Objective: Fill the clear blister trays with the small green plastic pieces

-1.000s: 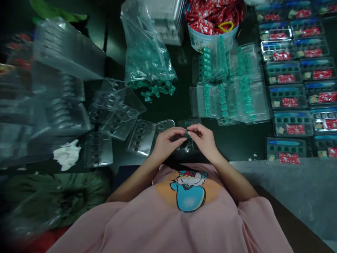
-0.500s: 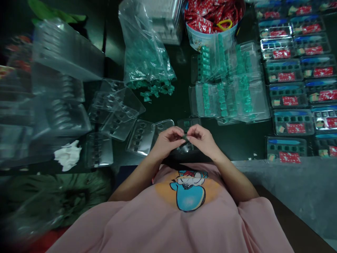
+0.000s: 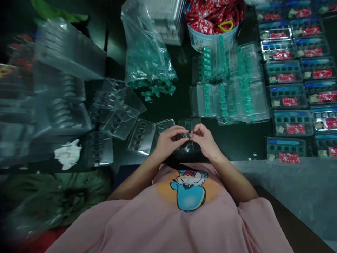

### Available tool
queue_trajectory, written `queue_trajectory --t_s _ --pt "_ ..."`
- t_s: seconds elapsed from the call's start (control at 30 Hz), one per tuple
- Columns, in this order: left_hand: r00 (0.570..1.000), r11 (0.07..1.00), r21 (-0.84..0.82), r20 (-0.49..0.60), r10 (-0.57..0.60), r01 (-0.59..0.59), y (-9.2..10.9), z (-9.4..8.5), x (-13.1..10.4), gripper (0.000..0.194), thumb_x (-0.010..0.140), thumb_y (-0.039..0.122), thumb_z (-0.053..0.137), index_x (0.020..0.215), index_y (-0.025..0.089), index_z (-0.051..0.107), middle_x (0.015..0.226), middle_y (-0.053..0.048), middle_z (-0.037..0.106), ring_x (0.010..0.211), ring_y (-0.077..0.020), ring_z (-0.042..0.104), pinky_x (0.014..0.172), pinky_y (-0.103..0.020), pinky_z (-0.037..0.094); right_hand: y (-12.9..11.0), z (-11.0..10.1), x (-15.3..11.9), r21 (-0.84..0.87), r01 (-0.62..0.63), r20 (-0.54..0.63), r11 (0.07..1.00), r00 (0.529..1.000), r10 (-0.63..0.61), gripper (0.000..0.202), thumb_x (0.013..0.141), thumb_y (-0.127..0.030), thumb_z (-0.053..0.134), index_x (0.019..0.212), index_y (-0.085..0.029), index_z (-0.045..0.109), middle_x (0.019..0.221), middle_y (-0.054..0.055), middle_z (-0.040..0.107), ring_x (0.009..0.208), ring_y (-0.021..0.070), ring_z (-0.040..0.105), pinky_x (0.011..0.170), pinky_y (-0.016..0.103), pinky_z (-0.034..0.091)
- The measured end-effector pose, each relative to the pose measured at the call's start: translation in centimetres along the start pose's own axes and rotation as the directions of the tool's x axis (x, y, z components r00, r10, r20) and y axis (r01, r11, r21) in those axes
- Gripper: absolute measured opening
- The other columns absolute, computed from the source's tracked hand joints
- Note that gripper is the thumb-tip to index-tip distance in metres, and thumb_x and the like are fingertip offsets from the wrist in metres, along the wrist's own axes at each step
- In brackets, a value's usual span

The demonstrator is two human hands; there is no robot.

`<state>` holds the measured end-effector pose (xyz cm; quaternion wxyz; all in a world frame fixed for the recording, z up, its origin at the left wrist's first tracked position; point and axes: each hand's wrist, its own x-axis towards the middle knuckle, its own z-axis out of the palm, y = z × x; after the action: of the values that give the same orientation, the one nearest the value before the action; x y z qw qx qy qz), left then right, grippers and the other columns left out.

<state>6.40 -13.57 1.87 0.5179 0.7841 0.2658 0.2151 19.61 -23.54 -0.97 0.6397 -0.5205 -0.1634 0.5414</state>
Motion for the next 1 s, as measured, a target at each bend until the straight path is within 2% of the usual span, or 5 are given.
queue_trajectory --t_s 0.2,0.33,0.63,0.87,1.0 --pt "0.995 0.999 0.036 -0.088 -0.038 0.042 -1.3 -1.4 0.5 0.020 0.076 0.028 0.076 0.095 0.019 0.076 0.096 -0.007 0.072 0.081 -0.0156 0.064 0.066 -0.027 0.049 -1.3 -1.7 0.2 -0.143 0.092 -0.054 0.985 0.993 -0.101 0.029 0.074 -0.037 0.071 0.081 -0.023 0.047 0.077 -0.003 0.060 0.070 0.0111 0.057 0.067 0.025 0.047" --pt "0.999 0.998 0.061 0.020 -0.028 0.026 -1.8 -0.9 -0.4 0.020 0.077 0.026 0.076 0.096 0.020 0.076 0.098 -0.007 0.073 0.087 -0.0169 0.068 0.073 -0.028 0.053 -1.7 -3.1 0.1 -0.198 0.120 -0.122 0.973 0.982 -0.146 0.024 0.075 -0.036 0.071 0.081 -0.023 0.051 0.075 -0.003 0.058 0.069 0.0114 0.057 0.069 0.026 0.048" --pt "0.984 0.961 0.235 0.136 0.113 -0.143 -3.1 1.1 -2.9 0.018 0.086 0.024 0.068 0.101 0.018 0.074 0.102 -0.009 0.072 0.093 -0.0178 0.070 0.083 -0.031 0.057 0.0 -3.7 -0.7 -0.327 0.107 -0.035 0.939 0.991 -0.125 0.019 0.080 -0.036 0.066 0.082 -0.021 0.054 0.075 -0.003 0.058 0.070 0.0115 0.056 0.069 0.026 0.046" --pt "0.965 0.842 0.474 0.179 0.193 -0.257 -4.4 1.5 -3.3 0.020 0.092 0.027 0.060 0.105 0.018 0.072 0.101 -0.010 0.070 0.093 -0.0189 0.068 0.082 -0.033 0.055 -1.4 -2.8 -0.5 -0.514 0.233 0.098 0.826 0.972 -0.213 0.011 0.085 -0.032 0.060 0.084 -0.021 0.058 0.075 -0.002 0.057 0.067 0.0118 0.051 0.063 0.025 0.041" --pt "0.967 0.787 0.565 0.199 0.160 -0.247 -4.4 2.1 -3.4 0.020 0.092 0.023 0.059 0.107 0.017 0.071 0.097 -0.011 0.069 0.092 -0.0207 0.066 0.082 -0.035 0.052 -1.9 -2.8 -0.5 -0.664 0.307 0.134 0.682 0.946 -0.296 0.007 0.088 -0.027 0.055 0.085 -0.021 0.059 0.079 0.000 0.059 0.071 0.0135 0.054 0.066 0.027 0.043"
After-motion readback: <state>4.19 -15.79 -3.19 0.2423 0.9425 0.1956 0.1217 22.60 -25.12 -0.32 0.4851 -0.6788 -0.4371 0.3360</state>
